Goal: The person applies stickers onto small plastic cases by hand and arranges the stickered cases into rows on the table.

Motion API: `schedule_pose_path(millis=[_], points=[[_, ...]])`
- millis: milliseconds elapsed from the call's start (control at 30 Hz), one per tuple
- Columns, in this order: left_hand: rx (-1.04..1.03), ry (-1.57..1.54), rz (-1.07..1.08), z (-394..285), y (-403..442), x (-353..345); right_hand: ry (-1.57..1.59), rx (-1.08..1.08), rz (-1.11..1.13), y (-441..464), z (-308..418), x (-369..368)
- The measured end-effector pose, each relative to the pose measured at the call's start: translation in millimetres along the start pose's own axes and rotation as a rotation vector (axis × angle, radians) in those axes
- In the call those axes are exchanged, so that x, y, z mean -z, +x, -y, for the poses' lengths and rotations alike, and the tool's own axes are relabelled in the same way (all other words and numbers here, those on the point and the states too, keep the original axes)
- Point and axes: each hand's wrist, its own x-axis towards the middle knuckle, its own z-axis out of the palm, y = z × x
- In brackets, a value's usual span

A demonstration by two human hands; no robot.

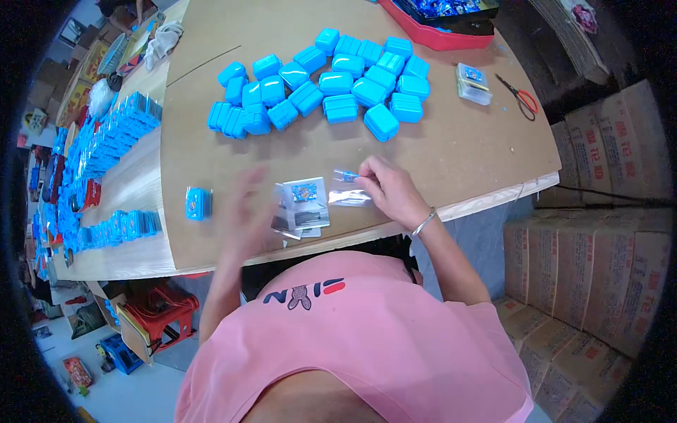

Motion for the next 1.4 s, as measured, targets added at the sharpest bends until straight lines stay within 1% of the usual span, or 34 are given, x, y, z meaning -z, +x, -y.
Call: schedule_pose_path(millis=[33,67,100,133,200,233,367,400,533,567,700,733,867,900,1033,1067,1200,1233,1267,1300,1367,1400], points=[[0.569,-0.407,0.258,-19.2,3.6,-21.4,0.099,-0.033,0.044,-1.8,2.0,0.2],[0.413,-0.393,0.402,-20.6,16.9,-39.7,0.095,-0.034,0.042,-3.5,2.0,0.1],[0.250,-0.377,0.547,-17.0,29.8,-57.9,0.200,-0.033,-0.024,-5.7,0.8,0.1],[0.240,-0.382,0.557,-12.1,32.6,-77.6,0.304,-0.032,-0.096,-8.2,-1.5,0.9],[0.386,-0.673,0.464,-3.2,36.7,-110.4,0.511,-0.031,-0.250,-14.5,-8.5,4.6],[0.381,-0.678,0.483,-6.2,40.8,-115.6,0.505,-0.040,-0.266,-18.7,-14.2,8.3],[0.386,-0.521,0.644,-20.2,55.5,-129.8,0.524,-0.240,-0.323,-34.0,-42.3,32.3],[0.380,-0.522,0.655,-20.1,57.3,-133.0,0.522,-0.244,-0.336,-36.5,-43.2,36.7],[0.088,-0.099,0.469,-8.2,62.1,-140.1,-0.304,-0.310,-0.344,-39.3,-35.6,53.8],[0.088,-0.096,0.465,-11.7,63.3,-138.1,-0.302,-0.305,-0.344,-36.8,-33.0,54.9],[0.325,-0.553,0.425,-32.6,58.1,-118.2,0.015,0.020,-0.503,-25.6,-17.3,43.7],[0.328,-0.544,0.416,-32.0,55.4,-116.1,0.025,0.027,-0.498,-24.2,-17.4,39.9],[0.350,-0.687,0.349,-30.8,51.6,-115.1,0.679,-0.229,-0.204,-8.7,-19.1,21.4],[0.354,-0.679,0.329,-30.8,51.2,-115.0,0.685,-0.217,-0.186,-6.2,-15.4,18.8],[0.270,-0.531,0.204,-28.7,52.2,-109.8,0.172,-0.007,-0.448,0.2,9.9,13.5],[0.271,-0.523,0.190,-27.3,52.5,-107.6,0.180,0.005,-0.440,1.7,12.6,12.8],[0.142,-0.273,0.221,-21.9,50.1,-100.1,0.574,-0.061,-0.397,5.2,14.3,14.6],[0.167,-0.281,0.299,-25.9,50.6,-92.8,0.578,-0.057,-0.394,6.9,13.7,14.3],[0.190,-0.291,0.379,-28.9,51.4,-83.7,0.663,-0.083,-0.364,8.5,12.4,14.1],[0.189,-0.291,0.379,-24.5,57.2,-77.1,0.747,-0.111,-0.335,9.7,10.6,14.3],[-0.473,0.182,-0.142,-11.2,81.5,-62.0,0.910,-0.170,-0.284,11.2,6.3,15.4],[-0.450,0.393,-0.163,-3.9,91.2,-52.6,0.910,-0.175,-0.290,11.3,5.1,14.3]])
